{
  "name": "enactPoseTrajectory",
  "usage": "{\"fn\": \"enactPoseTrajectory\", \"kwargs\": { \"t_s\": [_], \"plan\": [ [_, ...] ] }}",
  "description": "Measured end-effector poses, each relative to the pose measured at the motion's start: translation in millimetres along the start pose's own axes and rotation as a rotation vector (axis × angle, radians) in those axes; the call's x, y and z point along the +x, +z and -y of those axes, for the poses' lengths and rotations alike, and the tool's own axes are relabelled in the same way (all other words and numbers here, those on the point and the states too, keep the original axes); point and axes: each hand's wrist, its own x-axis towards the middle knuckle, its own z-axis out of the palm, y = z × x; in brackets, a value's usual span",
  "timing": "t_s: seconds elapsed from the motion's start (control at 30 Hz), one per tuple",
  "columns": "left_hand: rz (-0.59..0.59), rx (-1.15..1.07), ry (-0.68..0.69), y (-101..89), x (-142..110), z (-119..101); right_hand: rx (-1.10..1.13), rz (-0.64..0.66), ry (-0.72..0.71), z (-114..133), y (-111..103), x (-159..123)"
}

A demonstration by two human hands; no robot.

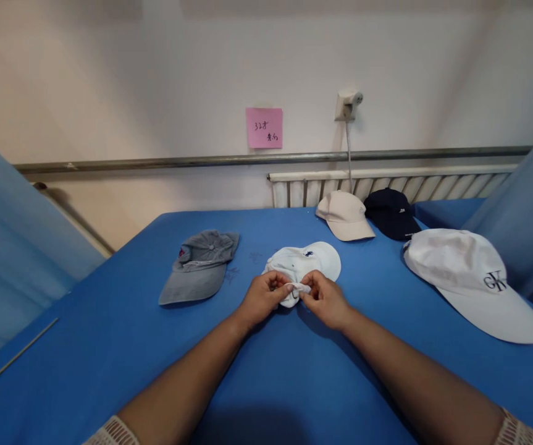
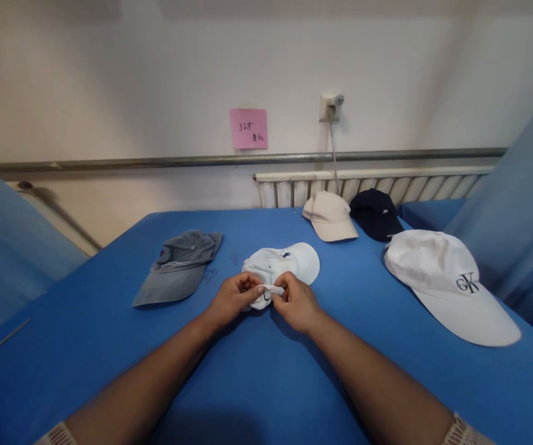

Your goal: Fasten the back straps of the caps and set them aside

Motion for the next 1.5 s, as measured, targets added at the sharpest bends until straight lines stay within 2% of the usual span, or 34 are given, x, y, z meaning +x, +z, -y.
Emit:
{"fn": "enactPoseTrajectory", "kwargs": {
  "t_s": [0.17, 0.27, 0.4, 0.47, 0.77, 0.9, 1.1, 1.2, 1.3, 1.4, 1.5],
  "plan": [
    [-0.020, -0.077, -0.043, -0.9, 1, -3, -0.027, -0.032, -0.031, 0, 0, -1],
    [-0.050, -0.142, -0.073, -2.1, 1, -4, -0.016, -0.105, -0.127, 1, -1, -1],
    [-0.053, -0.172, -0.106, -2.0, 2, -4, -0.166, -0.038, -0.253, 5, -4, 0],
    [-0.046, -0.168, -0.114, -1.6, 2, -4, -0.243, -0.011, -0.265, 7, -5, 0],
    [0.002, -0.136, -0.132, -2.4, 1, -3, -0.453, -0.035, -0.287, 10, -1, -1],
    [0.004, -0.010, -0.065, 0.2, 3, 2, -0.455, -0.030, -0.283, 10, -3, 0],
    [-0.139, 0.409, 0.138, 0.2, 0, 2, -0.382, -0.026, -0.341, 9, -14, 0],
    [-0.010, 0.435, 0.117, -5.9, -1, -3, -0.372, 0.021, -0.370, 6, -20, 2],
    [0.144, 0.299, 0.028, -12.8, 1, -4, -0.408, 0.086, -0.378, 2, -25, 4],
    [0.134, 0.188, -0.040, -15.6, 3, 0, -0.437, 0.166, -0.355, 0, -26, 3],
    [0.110, 0.252, 0.021, -13.0, 1, 2, -0.403, 0.144, -0.322, 3, -27, 1]
  ]
}}
